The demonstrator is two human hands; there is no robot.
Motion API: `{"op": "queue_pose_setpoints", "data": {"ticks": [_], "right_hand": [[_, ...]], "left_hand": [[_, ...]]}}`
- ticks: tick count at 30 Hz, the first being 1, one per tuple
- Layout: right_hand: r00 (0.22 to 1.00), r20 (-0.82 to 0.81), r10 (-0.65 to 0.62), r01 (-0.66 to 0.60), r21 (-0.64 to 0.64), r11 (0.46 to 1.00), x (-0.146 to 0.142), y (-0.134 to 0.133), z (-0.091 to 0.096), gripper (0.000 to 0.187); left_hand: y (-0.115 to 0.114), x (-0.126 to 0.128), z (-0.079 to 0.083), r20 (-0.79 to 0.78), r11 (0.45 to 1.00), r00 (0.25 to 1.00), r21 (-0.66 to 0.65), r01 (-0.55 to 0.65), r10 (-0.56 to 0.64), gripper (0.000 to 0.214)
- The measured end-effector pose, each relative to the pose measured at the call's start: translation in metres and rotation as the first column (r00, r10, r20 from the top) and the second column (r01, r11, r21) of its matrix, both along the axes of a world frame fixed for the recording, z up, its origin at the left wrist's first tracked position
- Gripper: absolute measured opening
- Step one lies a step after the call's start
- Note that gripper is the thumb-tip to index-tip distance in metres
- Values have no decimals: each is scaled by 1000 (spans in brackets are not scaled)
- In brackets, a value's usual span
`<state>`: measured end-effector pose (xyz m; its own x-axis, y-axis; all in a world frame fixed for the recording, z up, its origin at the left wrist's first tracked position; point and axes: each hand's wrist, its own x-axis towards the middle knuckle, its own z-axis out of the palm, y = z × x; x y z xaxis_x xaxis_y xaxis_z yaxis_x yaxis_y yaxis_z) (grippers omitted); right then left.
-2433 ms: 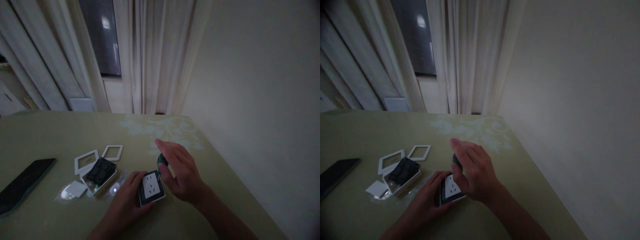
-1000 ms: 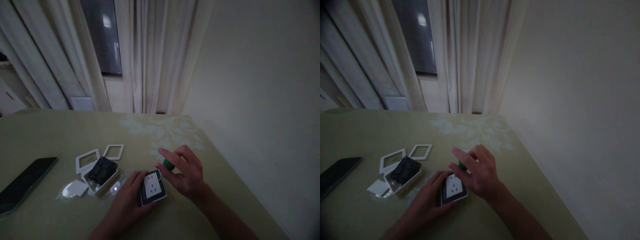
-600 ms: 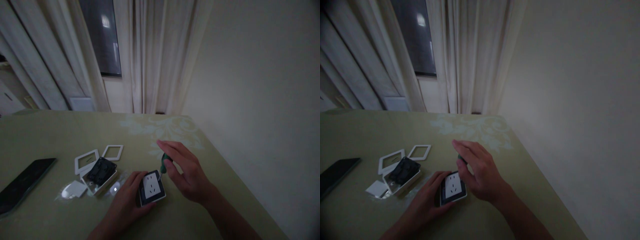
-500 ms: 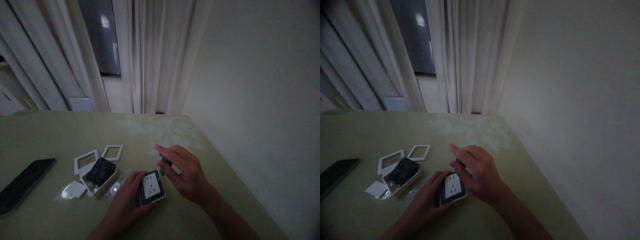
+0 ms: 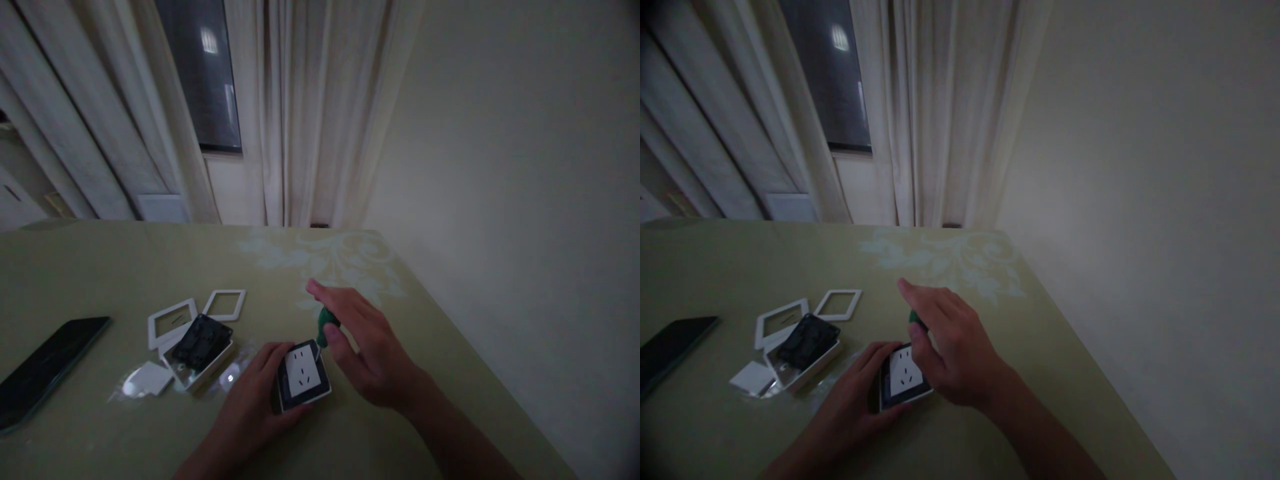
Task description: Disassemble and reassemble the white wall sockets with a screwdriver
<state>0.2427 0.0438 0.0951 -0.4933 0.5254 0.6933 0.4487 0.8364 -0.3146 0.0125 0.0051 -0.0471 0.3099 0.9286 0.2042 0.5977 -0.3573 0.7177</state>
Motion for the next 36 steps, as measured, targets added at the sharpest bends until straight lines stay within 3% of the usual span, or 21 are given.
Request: {"op": "queue_pose_setpoints", "data": {"ticks": [2, 5, 6, 10, 14, 15, 18, 19, 23, 27, 31, 32, 36], "right_hand": [[1000, -12, 1, -1, -27, 1000, 0, -1, 1, 46], [991, -22, -131, 133, 179, 975, 1, -1, 0, 37], [990, -10, -139, 138, 193, 971, 1, -1, 0, 38], [998, 56, -26, 28, -32, 999, 0, -1, 0, 53], [975, 82, -207, 191, 177, 966, -2, -2, -1, 39], [975, 90, -203, 186, 173, 967, -2, -2, -1, 40], [996, 70, -49, 52, -41, 998, -1, -1, -1, 52], [998, 46, -42, 44, -53, 998, -1, 0, -2, 51], [986, 16, -164, 160, 131, 978, 1, 4, -5, 42], [1000, 14, 3, -2, -104, 995, 3, 5, -3, 50], [991, 8, -132, 130, 116, 985, 2, 3, -5, 38], [992, 12, -124, 122, 106, 987, 1, 3, -6, 37], [999, -33, -2, -4, -186, 983, -4, 5, -14, 47]], "left_hand": [[0, 0, 0, 3, 1000, 1000, 1, -1, 1, 75], [0, 0, 0, 10, 1000, 1000, 1, -12, 12, 76], [0, 0, 0, 13, 1000, 1000, -2, -15, 15, 75], [1, 1, 0, 23, 1000, 1000, -6, -14, 14, 74], [1, 0, -1, 17, 1000, 1000, 0, -16, 16, 76], [1, 0, -2, 18, 1000, 1000, 2, -15, 15, 76], [1, -1, -4, 19, 1000, 1000, 3, -1, 1, 76], [1, -1, -5, 12, 1000, 1000, 1, 3, -3, 76], [0, 0, -4, -12, 1000, 1000, -16, 6, -6, 78], [0, 0, -1, -14, 999, 1000, -35, 18, -18, 76], [0, 0, -2, -15, 1000, 1000, -30, 2, -3, 78], [0, 0, -2, -13, 1000, 1000, -23, 1, -1, 78], [0, 0, -1, -20, 1000, 1000, -4, 10, -10, 74]]}}
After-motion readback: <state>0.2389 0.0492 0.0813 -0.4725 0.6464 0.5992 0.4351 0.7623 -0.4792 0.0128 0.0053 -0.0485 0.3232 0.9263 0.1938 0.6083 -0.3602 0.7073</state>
